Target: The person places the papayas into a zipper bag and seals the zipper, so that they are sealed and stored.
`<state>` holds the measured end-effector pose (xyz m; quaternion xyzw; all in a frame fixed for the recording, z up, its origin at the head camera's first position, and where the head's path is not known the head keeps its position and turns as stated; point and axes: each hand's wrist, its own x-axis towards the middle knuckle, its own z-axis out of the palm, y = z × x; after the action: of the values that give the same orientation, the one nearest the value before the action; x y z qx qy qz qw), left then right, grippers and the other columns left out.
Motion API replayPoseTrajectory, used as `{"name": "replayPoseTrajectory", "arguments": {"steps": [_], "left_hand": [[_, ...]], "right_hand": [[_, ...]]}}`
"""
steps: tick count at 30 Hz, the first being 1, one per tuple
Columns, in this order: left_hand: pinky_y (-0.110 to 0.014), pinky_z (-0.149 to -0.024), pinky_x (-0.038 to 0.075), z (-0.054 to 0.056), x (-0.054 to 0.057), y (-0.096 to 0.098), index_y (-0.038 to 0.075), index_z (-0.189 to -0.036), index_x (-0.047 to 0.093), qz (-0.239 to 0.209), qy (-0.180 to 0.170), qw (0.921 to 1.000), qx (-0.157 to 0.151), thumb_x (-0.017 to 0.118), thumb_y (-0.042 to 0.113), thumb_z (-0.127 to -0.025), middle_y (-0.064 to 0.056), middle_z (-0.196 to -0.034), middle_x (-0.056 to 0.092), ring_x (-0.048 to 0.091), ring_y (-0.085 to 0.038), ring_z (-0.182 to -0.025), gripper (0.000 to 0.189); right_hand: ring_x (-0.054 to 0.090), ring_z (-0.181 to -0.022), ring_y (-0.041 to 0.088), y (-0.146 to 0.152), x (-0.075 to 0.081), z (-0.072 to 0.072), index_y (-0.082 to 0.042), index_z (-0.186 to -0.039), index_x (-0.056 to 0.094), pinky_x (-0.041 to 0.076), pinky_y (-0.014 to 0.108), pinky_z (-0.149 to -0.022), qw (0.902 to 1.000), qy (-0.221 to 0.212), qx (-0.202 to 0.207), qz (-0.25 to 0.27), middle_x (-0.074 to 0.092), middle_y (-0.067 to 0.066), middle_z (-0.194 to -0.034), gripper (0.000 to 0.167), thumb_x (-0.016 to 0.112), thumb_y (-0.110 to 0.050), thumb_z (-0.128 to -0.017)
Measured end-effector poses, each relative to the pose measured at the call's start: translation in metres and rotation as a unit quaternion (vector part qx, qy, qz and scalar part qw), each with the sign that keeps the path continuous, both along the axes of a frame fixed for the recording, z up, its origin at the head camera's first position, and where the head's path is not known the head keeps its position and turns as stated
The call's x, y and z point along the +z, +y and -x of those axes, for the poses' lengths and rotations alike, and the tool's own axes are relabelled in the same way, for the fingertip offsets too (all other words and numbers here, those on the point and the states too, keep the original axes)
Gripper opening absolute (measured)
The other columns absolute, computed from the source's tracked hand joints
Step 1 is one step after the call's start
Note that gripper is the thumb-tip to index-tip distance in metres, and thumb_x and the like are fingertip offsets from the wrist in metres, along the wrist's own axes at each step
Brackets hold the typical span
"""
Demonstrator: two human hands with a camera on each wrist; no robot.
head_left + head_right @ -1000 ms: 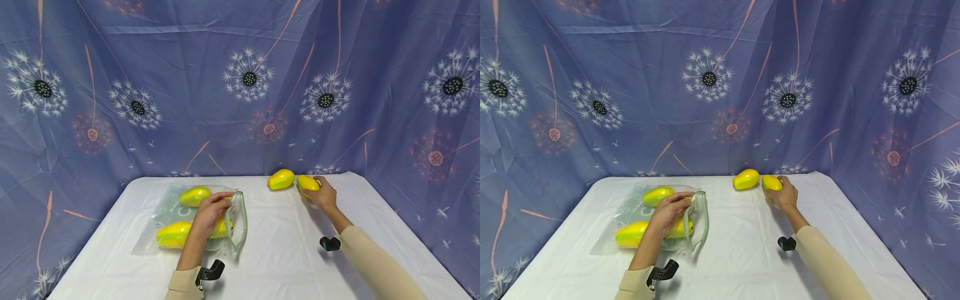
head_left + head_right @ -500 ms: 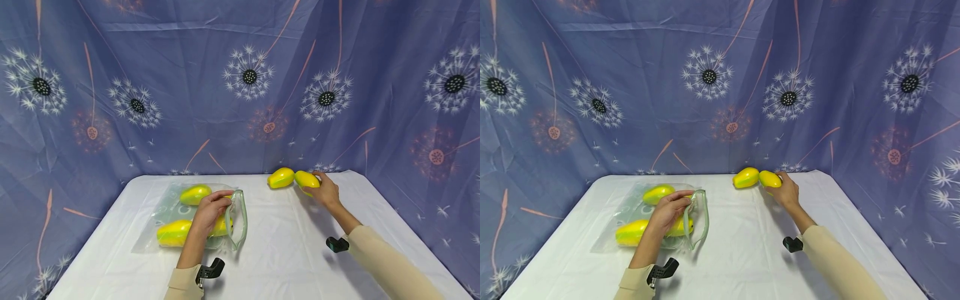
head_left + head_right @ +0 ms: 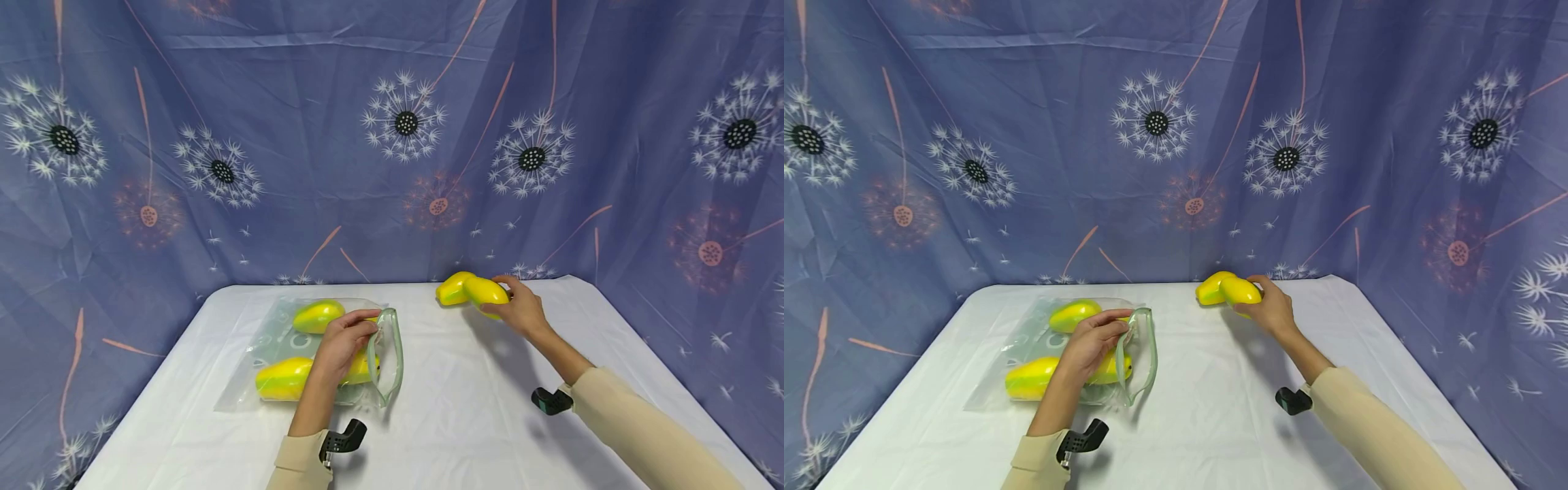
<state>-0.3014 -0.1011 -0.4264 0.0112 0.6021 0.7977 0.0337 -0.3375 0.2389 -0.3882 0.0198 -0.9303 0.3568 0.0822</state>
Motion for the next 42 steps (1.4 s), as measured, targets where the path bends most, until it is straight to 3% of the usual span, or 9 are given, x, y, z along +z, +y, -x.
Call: {"name": "replayPoseTrajectory", "arguments": {"steps": [8,17,29,42], "left_hand": [[-0.02,-0.068,0.048,0.0,0.002,-0.001,-0.009,-0.123,0.067,0.0,0.001,1.0,0.001,0.064,-0.007,-0.091,-0.009,-0.105,0.066,0.055,-0.014,-0.077,0.032],[-0.019,-0.067,0.048,-0.001,0.002,-0.002,-0.009,-0.123,0.068,0.002,-0.001,1.0,0.008,0.064,-0.008,-0.091,-0.008,-0.103,0.066,0.055,-0.014,-0.076,0.032],[-0.021,-0.073,0.052,0.0,0.002,-0.002,-0.009,-0.123,0.067,0.002,0.006,1.0,0.001,0.064,-0.007,-0.091,-0.01,-0.11,0.067,0.06,-0.014,-0.083,0.032],[-0.021,-0.074,0.053,0.0,0.0,-0.001,-0.009,-0.123,0.068,0.004,0.003,1.0,0.003,0.065,-0.006,-0.091,-0.009,-0.11,0.067,0.06,-0.015,-0.084,0.032]], "right_hand": [[0.063,-0.113,0.044,-0.023,0.009,-0.01,-0.01,-0.147,0.05,0.057,0.049,-0.087,0.9991,-0.027,0.031,0.007,0.061,0.031,-0.131,0.07,0.08,-0.028,-0.086],[0.064,-0.115,0.038,-0.051,0.008,-0.026,-0.011,-0.145,0.053,0.057,0.048,-0.09,0.995,-0.046,0.086,0.019,0.064,0.026,-0.129,0.07,0.083,-0.024,-0.083],[0.066,-0.111,0.031,-0.074,0.002,-0.039,-0.011,-0.139,0.059,0.055,0.047,-0.089,0.9901,-0.05,0.126,0.035,0.068,0.02,-0.126,0.067,0.087,-0.021,-0.079],[0.065,-0.099,0.021,-0.091,-0.003,-0.051,-0.016,-0.133,0.064,0.053,0.037,-0.08,0.9848,-0.073,0.152,0.043,0.071,0.01,-0.117,0.065,0.09,-0.02,-0.074]]}}
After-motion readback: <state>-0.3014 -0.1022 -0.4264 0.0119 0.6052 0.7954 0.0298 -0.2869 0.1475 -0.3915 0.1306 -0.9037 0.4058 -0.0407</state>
